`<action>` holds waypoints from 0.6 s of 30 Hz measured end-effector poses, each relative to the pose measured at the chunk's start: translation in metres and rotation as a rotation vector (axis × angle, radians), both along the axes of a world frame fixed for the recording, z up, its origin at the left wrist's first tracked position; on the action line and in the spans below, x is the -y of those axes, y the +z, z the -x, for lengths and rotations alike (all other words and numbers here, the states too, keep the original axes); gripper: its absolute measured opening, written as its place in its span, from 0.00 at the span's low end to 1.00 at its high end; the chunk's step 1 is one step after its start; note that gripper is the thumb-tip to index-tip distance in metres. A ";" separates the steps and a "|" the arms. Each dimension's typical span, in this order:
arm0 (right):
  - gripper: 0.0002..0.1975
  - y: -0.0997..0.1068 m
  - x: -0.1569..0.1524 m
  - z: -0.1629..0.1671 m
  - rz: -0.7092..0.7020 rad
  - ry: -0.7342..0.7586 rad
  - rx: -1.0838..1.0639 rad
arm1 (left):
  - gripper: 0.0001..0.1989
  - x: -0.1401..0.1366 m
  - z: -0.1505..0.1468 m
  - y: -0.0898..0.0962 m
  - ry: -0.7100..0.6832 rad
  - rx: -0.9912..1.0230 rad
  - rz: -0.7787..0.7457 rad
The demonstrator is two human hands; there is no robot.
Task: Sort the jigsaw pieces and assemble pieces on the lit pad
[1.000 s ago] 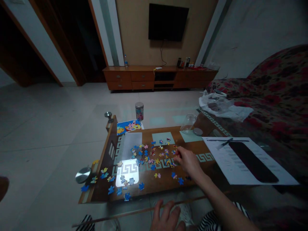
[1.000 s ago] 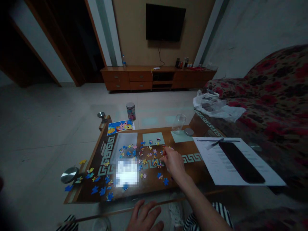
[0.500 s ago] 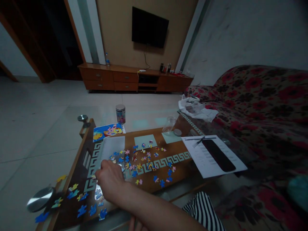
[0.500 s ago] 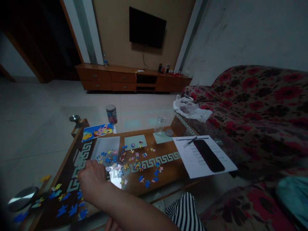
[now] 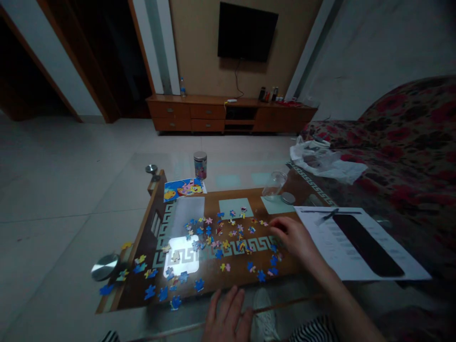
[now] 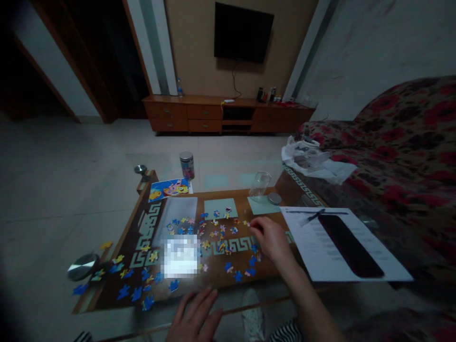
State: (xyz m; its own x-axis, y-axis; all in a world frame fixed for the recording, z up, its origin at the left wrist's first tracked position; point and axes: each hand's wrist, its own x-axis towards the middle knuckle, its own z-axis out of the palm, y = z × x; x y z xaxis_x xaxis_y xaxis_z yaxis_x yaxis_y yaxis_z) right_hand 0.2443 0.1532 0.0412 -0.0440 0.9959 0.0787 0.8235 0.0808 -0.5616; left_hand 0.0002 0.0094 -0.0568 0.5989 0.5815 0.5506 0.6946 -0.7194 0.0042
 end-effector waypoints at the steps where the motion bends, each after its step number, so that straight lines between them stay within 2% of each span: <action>1: 0.07 -0.005 0.004 -0.011 0.059 0.019 0.021 | 0.17 -0.006 0.005 0.006 0.039 -0.053 0.023; 4: 0.11 -0.019 0.025 -0.026 0.207 0.070 0.030 | 0.27 -0.025 0.015 0.020 0.323 -0.138 0.138; 7: 0.21 -0.027 0.047 -0.023 0.241 0.048 0.050 | 0.26 -0.041 0.020 0.022 0.556 -0.175 0.245; 13: 0.31 -0.020 0.060 0.000 0.312 -0.021 0.167 | 0.28 -0.061 0.021 0.023 0.671 -0.199 0.318; 18: 0.29 -0.014 0.051 0.009 0.309 0.048 0.136 | 0.29 -0.062 0.013 0.033 0.644 -0.214 0.384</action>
